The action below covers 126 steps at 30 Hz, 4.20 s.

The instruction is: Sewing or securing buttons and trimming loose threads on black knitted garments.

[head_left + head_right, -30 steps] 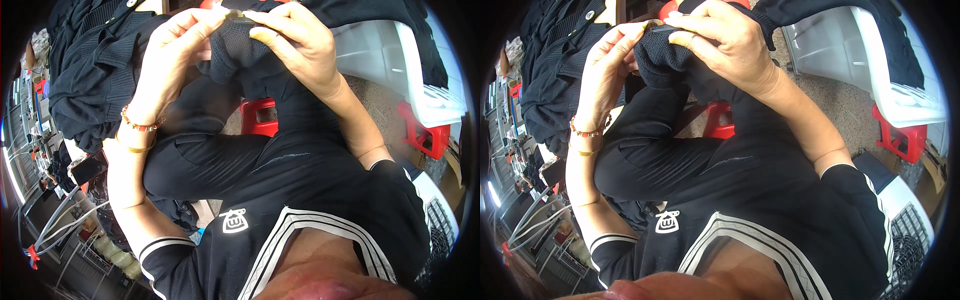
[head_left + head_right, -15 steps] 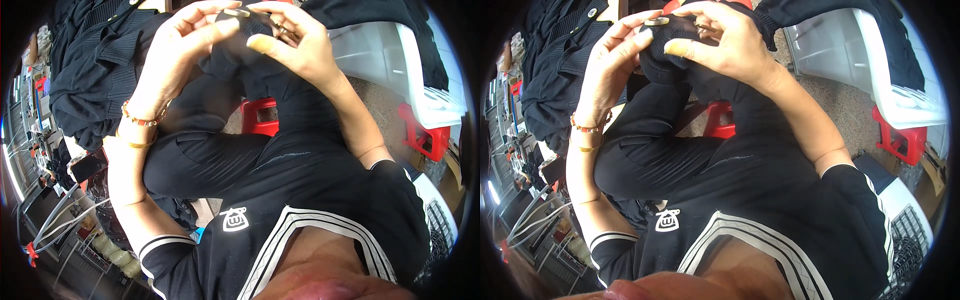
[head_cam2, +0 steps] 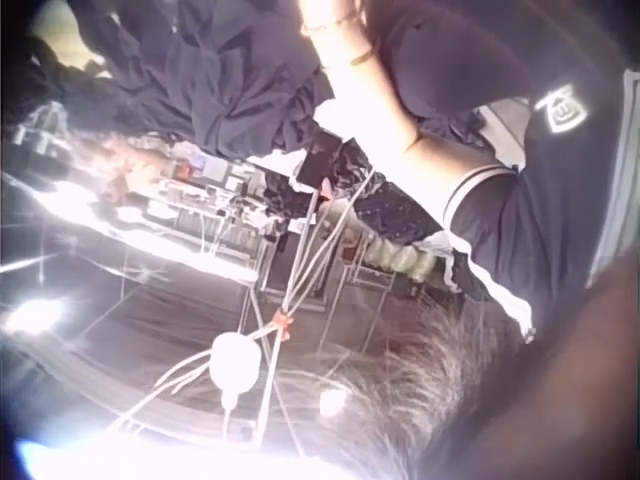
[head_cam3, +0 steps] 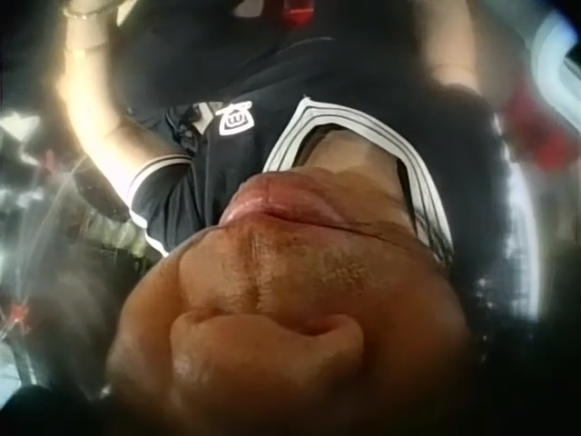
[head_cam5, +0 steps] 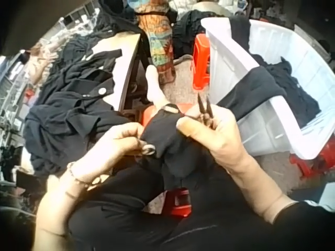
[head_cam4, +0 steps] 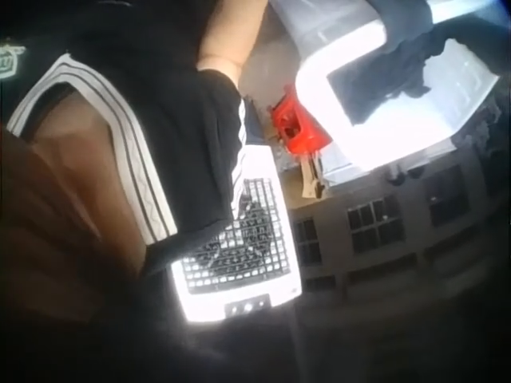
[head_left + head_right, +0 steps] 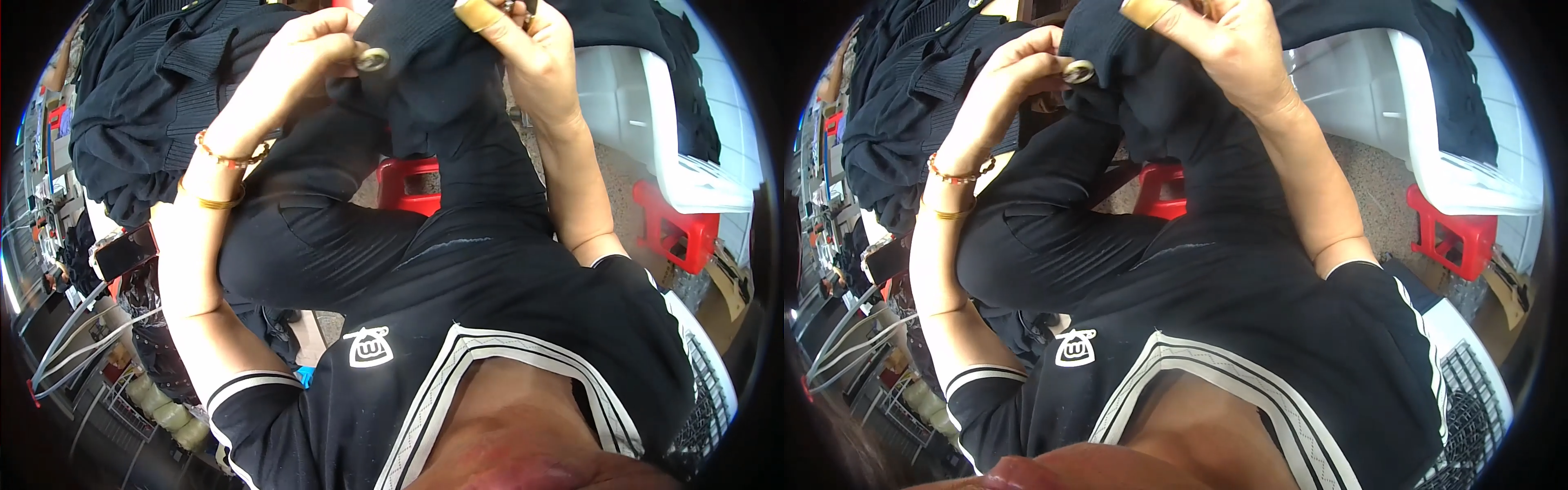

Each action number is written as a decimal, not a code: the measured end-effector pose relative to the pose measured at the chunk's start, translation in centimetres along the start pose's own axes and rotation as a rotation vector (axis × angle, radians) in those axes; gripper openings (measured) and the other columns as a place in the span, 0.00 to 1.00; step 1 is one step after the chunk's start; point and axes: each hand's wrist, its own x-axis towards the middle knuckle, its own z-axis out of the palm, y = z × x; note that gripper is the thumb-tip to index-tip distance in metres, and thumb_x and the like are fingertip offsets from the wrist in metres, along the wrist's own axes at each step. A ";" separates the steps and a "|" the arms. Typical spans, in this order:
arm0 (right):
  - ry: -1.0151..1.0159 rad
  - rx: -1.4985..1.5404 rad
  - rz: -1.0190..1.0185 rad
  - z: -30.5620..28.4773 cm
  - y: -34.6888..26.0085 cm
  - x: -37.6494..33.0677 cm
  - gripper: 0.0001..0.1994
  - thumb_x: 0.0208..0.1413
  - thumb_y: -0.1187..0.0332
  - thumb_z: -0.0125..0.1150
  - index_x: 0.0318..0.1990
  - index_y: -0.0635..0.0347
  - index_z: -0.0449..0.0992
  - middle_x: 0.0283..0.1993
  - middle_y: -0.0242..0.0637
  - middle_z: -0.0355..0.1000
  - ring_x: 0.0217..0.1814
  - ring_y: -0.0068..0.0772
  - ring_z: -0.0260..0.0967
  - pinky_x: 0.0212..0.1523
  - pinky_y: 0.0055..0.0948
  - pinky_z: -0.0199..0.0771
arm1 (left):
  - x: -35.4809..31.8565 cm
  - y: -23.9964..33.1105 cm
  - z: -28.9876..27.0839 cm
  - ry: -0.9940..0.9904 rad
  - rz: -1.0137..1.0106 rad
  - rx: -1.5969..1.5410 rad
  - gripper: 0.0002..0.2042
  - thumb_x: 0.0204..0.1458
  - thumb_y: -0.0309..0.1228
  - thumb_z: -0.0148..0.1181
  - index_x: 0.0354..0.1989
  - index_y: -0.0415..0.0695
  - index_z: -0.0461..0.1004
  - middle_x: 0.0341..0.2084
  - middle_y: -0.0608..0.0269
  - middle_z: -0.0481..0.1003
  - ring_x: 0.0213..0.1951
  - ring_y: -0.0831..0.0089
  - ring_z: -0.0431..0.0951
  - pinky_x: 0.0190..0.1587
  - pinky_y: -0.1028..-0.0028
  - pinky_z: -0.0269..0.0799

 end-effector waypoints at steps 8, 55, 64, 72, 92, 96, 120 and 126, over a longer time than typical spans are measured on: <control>0.228 0.184 0.121 -1.7 1.7 0.8 0.05 0.59 0.67 0.63 0.33 0.58 0.78 0.22 0.18 0.65 0.16 0.08 0.47 0.17 0.15 0.40 | -1.9 2.0 -1.1 -0.153 0.152 -0.564 0.19 0.60 0.24 0.52 0.59 0.30 0.65 0.56 0.53 0.70 0.57 0.73 0.73 0.62 0.77 0.67; -0.171 -0.345 -0.486 0.2 1.0 -1.6 0.16 0.56 0.75 0.64 0.53 0.68 0.77 0.37 0.35 0.70 0.37 0.25 0.68 0.39 0.20 0.69 | -1.9 2.2 0.7 0.029 0.162 -0.183 0.16 0.65 0.33 0.51 0.56 0.38 0.74 0.45 0.60 0.80 0.40 0.81 0.81 0.42 0.81 0.79; -0.106 -0.602 -0.589 0.4 0.9 -1.7 0.18 0.54 0.73 0.67 0.53 0.67 0.78 0.36 0.34 0.69 0.33 0.23 0.66 0.34 0.20 0.67 | -1.8 2.4 0.9 0.028 0.090 -0.118 0.16 0.65 0.33 0.52 0.55 0.37 0.74 0.44 0.61 0.80 0.39 0.81 0.80 0.42 0.82 0.78; -0.039 -0.658 -0.652 0.8 0.9 -1.8 0.17 0.53 0.75 0.67 0.51 0.67 0.79 0.35 0.34 0.69 0.29 0.21 0.63 0.29 0.20 0.64 | -1.8 2.0 1.2 0.014 0.150 -0.210 0.16 0.64 0.34 0.54 0.55 0.38 0.74 0.43 0.61 0.80 0.39 0.82 0.80 0.40 0.83 0.78; -0.095 0.017 -0.068 2.6 1.5 -0.4 0.10 0.58 0.68 0.65 0.41 0.66 0.76 0.34 0.24 0.70 0.33 0.13 0.64 0.33 0.16 0.65 | -0.9 4.1 2.4 -0.044 -0.003 -0.550 0.17 0.62 0.33 0.55 0.55 0.36 0.72 0.45 0.60 0.78 0.46 0.75 0.79 0.48 0.75 0.76; -0.029 -0.062 0.079 1.5 2.2 -0.1 0.08 0.59 0.68 0.64 0.37 0.64 0.76 0.30 0.22 0.69 0.29 0.13 0.62 0.30 0.17 0.63 | -0.8 3.7 2.5 -0.067 -0.063 -0.617 0.18 0.63 0.35 0.54 0.57 0.39 0.71 0.45 0.62 0.78 0.44 0.76 0.79 0.49 0.75 0.75; 0.108 -0.168 -0.389 1.3 3.0 -1.8 0.13 0.49 0.72 0.72 0.42 0.63 0.82 0.29 0.33 0.70 0.28 0.24 0.71 0.30 0.22 0.73 | -1.5 2.6 4.3 0.001 0.260 -0.199 0.19 0.57 0.19 0.59 0.58 0.37 0.68 0.39 0.67 0.77 0.44 0.83 0.77 0.50 0.83 0.72; -0.054 0.108 -0.150 1.6 1.2 -2.0 0.14 0.52 0.85 0.65 0.45 0.65 0.71 0.37 0.33 0.72 0.44 0.22 0.75 0.45 0.20 0.74 | -1.7 2.5 3.6 0.002 0.244 -0.163 0.16 0.60 0.24 0.57 0.57 0.39 0.72 0.42 0.68 0.78 0.44 0.85 0.76 0.46 0.87 0.70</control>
